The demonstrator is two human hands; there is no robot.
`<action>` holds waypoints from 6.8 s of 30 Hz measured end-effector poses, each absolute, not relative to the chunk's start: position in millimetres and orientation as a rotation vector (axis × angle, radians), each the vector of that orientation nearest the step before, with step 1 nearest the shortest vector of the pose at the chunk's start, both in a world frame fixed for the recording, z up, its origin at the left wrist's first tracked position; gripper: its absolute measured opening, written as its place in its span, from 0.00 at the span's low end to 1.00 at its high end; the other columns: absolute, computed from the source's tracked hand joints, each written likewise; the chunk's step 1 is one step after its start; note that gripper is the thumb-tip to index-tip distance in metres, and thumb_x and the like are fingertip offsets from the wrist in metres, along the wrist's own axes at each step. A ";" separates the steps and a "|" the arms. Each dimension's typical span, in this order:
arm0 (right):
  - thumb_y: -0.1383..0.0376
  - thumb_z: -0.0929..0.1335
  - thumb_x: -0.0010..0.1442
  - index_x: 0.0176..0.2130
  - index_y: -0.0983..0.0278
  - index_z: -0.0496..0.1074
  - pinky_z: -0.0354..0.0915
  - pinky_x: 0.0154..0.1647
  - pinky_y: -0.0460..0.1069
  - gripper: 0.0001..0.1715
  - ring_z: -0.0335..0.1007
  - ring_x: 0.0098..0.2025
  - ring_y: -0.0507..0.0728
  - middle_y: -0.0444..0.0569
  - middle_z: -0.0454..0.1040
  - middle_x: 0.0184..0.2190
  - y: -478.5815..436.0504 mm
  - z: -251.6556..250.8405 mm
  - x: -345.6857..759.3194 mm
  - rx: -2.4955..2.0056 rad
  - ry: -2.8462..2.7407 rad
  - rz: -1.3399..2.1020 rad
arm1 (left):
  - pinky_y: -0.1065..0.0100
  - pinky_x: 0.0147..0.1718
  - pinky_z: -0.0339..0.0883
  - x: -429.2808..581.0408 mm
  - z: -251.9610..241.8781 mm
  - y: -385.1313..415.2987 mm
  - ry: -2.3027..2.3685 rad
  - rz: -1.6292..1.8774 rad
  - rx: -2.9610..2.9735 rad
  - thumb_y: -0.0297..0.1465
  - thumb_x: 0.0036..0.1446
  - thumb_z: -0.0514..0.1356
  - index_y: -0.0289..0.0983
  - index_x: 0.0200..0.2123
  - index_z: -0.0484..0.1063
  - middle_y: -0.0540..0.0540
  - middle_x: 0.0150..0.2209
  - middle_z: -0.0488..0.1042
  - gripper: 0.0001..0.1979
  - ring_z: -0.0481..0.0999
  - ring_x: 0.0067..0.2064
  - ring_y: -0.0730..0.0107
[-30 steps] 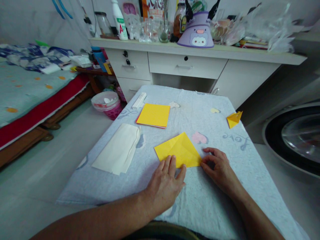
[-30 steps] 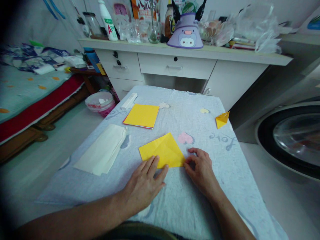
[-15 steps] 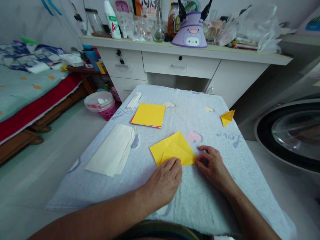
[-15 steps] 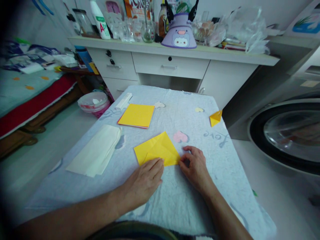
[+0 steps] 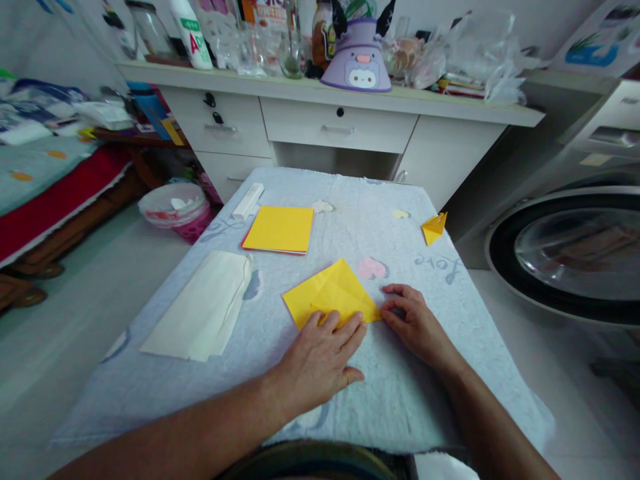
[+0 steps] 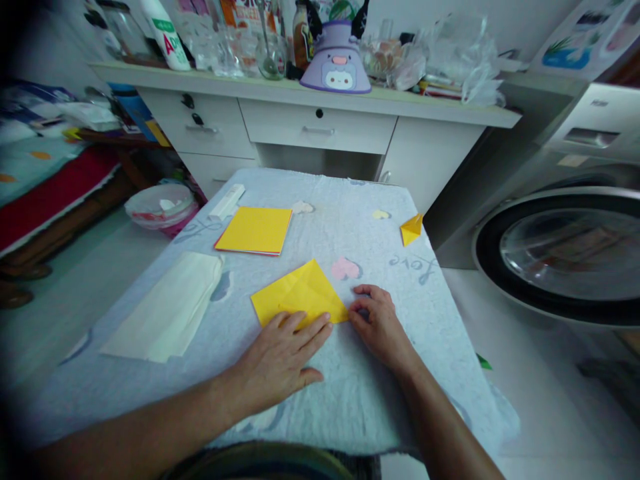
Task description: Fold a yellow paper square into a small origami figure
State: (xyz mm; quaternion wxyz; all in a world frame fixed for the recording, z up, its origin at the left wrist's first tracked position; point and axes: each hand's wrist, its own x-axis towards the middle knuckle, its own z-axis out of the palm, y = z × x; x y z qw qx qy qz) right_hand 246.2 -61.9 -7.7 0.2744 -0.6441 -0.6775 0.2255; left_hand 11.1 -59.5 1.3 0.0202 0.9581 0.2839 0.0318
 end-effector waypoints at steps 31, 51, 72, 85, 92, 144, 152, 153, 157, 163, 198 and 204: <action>0.68 0.67 0.54 0.31 0.61 0.72 0.57 0.56 0.63 0.03 0.59 0.55 0.65 0.53 0.67 0.51 -66.4 -11.7 239.2 -1.793 -1.920 0.394 | 0.52 0.55 0.54 8.3 1.5 -60.9 0.915 0.155 2.920 0.51 0.62 0.54 0.40 0.65 0.56 0.48 0.67 0.59 0.34 0.61 0.58 0.55; 0.57 0.69 0.57 0.49 0.63 0.65 0.57 0.56 0.64 0.22 0.59 0.57 0.68 0.60 0.65 0.55 -68.0 -15.8 231.9 -1.883 -1.982 0.165 | 0.52 0.55 0.55 8.7 2.4 -60.6 0.922 0.134 2.943 0.51 0.62 0.53 0.41 0.65 0.55 0.46 0.67 0.59 0.34 0.63 0.58 0.55; 0.69 0.60 0.61 0.56 0.62 0.63 0.58 0.59 0.64 0.23 0.59 0.57 0.65 0.58 0.66 0.55 -66.6 -20.8 247.6 -1.804 -1.907 0.236 | 0.51 0.56 0.53 8.3 0.1 -61.6 0.919 0.167 2.908 0.50 0.63 0.53 0.39 0.65 0.56 0.47 0.67 0.58 0.33 0.62 0.58 0.54; 0.63 0.64 0.61 0.60 0.68 0.58 0.53 0.61 0.64 0.29 0.55 0.61 0.67 0.62 0.63 0.58 -67.6 -12.6 223.3 -1.695 -2.109 0.137 | 0.52 0.54 0.54 10.3 3.8 -59.7 0.921 0.140 2.912 0.50 0.63 0.53 0.39 0.64 0.57 0.47 0.66 0.60 0.32 0.63 0.58 0.55; 0.57 0.63 0.63 0.66 0.69 0.51 0.52 0.62 0.64 0.38 0.54 0.62 0.68 0.63 0.62 0.60 -64.4 -19.0 219.6 -1.857 -2.148 -0.003 | 0.51 0.54 0.54 11.2 3.3 -58.6 0.911 0.169 2.884 0.50 0.62 0.54 0.39 0.64 0.58 0.47 0.67 0.59 0.33 0.63 0.57 0.54; 0.49 0.67 0.61 0.61 0.54 0.65 0.63 0.53 0.66 0.32 0.60 0.54 0.70 0.60 0.65 0.51 -110.3 4.8 165.4 -1.668 -2.492 0.007 | 0.57 0.59 0.53 -71.3 0.6 -67.1 0.989 0.190 2.851 0.44 0.63 0.56 0.40 0.63 0.60 0.47 0.65 0.63 0.28 0.58 0.65 0.57; 0.45 0.66 0.59 0.62 0.53 0.65 0.63 0.48 0.67 0.35 0.63 0.49 0.71 0.63 0.68 0.49 -108.7 15.6 150.6 -1.722 -2.550 -0.067 | 0.55 0.59 0.54 -74.3 -2.1 -70.1 0.981 0.240 2.830 0.40 0.63 0.58 0.38 0.61 0.62 0.45 0.61 0.67 0.26 0.60 0.64 0.55; 0.45 0.66 0.58 0.62 0.52 0.65 0.62 0.48 0.68 0.35 0.63 0.50 0.72 0.63 0.68 0.49 -108.7 15.0 150.2 -1.727 -2.549 -0.077 | 0.55 0.59 0.54 -74.5 -2.6 -70.3 0.978 0.249 2.824 0.39 0.63 0.58 0.38 0.61 0.62 0.45 0.61 0.67 0.25 0.60 0.64 0.55; 0.44 0.66 0.59 0.62 0.51 0.63 0.60 0.52 0.69 0.36 0.62 0.54 0.73 0.62 0.68 0.51 -110.2 9.9 156.4 -1.715 -2.549 -0.094 | 0.54 0.59 0.55 -76.0 -3.7 -70.8 0.975 0.284 2.800 0.37 0.63 0.58 0.37 0.60 0.62 0.44 0.61 0.67 0.24 0.61 0.64 0.56; 0.46 0.63 0.63 0.63 0.53 0.62 0.54 0.58 0.72 0.33 0.59 0.59 0.71 0.58 0.66 0.58 -116.6 6.3 177.9 -1.697 -2.556 -0.058 | 0.55 0.58 0.58 -77.9 -3.5 -70.6 0.969 0.328 2.796 0.33 0.62 0.58 0.38 0.59 0.64 0.43 0.59 0.69 0.22 0.64 0.62 0.58; 0.72 0.66 0.56 0.57 0.67 0.67 0.64 0.53 0.60 0.28 0.65 0.52 0.65 0.57 0.72 0.55 -67.9 25.4 160.2 -1.656 -2.291 0.232 | 0.49 0.62 0.57 -52.8 15.6 -8.2 1.258 0.629 2.238 0.28 0.64 0.49 0.39 0.47 0.72 0.42 0.58 0.64 0.14 0.62 0.62 0.58; 0.75 0.66 0.55 0.55 0.64 0.68 0.58 0.52 0.59 0.28 0.65 0.49 0.63 0.54 0.76 0.45 -54.8 13.9 149.6 -1.638 -2.284 0.260 | 0.60 0.55 0.65 -40.4 9.3 23.4 1.140 0.540 2.199 0.23 0.57 0.54 0.37 0.43 0.75 0.45 0.44 0.73 0.14 0.73 0.50 0.64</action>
